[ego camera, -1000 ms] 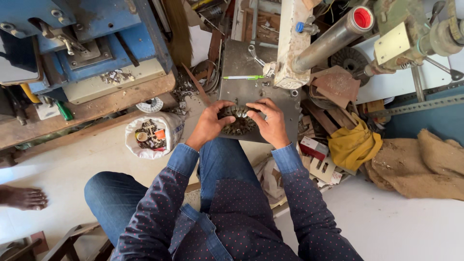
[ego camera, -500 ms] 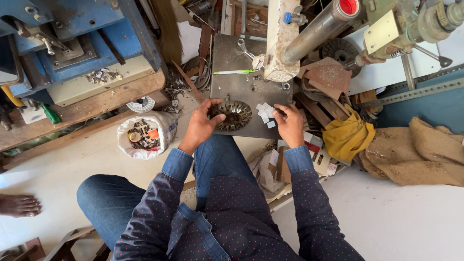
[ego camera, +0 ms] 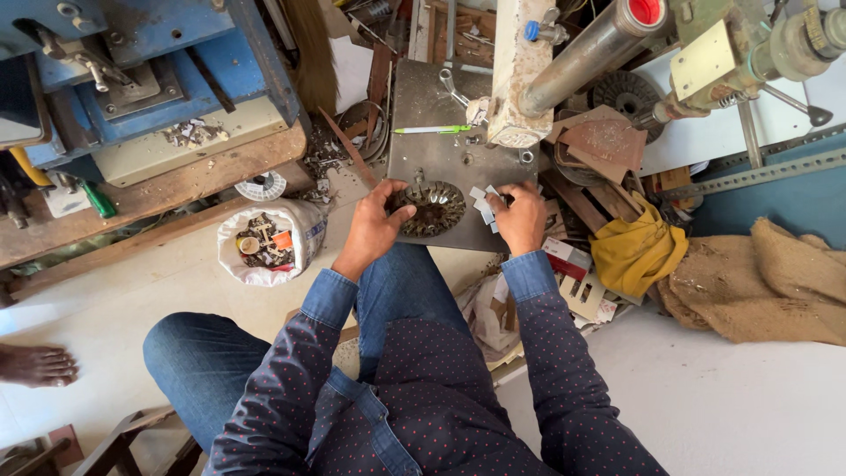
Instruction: The person sits on a chair and inserts small white insulating pieces one at a time into the slots of a circular metal rotor, pressing each piece in by hand over a metal work plate. They repeatedly pick pieces from a small stack and fit them around the rotor.
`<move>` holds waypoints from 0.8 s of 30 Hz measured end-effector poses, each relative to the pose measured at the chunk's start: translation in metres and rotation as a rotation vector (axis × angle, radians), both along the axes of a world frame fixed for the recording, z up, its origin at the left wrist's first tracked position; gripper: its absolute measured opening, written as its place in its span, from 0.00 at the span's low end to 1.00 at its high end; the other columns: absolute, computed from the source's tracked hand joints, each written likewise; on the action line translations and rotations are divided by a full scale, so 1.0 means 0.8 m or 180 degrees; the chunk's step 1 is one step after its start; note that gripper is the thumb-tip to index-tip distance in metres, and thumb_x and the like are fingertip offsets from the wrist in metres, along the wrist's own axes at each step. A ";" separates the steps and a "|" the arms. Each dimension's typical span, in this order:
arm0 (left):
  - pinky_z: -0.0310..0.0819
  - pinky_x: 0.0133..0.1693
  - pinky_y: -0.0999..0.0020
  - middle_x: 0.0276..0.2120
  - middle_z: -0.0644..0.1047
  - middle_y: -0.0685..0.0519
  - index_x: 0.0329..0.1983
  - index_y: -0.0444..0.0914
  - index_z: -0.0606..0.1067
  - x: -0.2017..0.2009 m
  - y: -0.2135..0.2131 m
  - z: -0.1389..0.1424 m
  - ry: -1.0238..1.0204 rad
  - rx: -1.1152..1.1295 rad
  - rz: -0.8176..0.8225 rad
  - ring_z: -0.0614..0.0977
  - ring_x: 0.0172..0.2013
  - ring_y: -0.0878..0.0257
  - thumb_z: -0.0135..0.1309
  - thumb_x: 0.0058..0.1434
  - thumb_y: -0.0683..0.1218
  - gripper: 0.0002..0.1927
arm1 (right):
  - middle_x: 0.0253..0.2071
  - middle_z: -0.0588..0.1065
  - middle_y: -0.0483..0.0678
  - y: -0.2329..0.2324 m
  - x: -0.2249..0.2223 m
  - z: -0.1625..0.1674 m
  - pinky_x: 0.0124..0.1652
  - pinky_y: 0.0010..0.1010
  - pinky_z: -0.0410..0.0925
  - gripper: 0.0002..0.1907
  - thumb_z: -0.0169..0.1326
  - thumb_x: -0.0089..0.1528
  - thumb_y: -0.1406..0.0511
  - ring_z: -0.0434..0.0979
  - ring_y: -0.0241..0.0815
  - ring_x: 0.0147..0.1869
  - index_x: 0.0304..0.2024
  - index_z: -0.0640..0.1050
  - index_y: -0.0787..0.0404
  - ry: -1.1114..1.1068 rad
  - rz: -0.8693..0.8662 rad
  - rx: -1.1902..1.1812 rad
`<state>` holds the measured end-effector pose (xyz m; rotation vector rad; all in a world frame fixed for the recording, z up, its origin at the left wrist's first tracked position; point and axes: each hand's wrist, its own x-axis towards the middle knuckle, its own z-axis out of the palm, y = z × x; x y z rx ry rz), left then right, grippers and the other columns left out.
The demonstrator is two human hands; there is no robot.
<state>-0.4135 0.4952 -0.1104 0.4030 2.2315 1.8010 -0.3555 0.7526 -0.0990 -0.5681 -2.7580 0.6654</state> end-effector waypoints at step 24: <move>0.72 0.50 0.56 0.45 0.76 0.42 0.56 0.33 0.71 0.014 -0.006 0.039 0.1020 -0.0246 0.0473 0.77 0.47 0.50 0.68 0.53 0.41 0.28 | 0.37 0.74 0.44 -0.040 0.047 0.001 0.41 0.25 0.69 0.07 0.61 0.66 0.69 0.75 0.33 0.39 0.46 0.83 0.66 0.1432 0.0043 -0.2807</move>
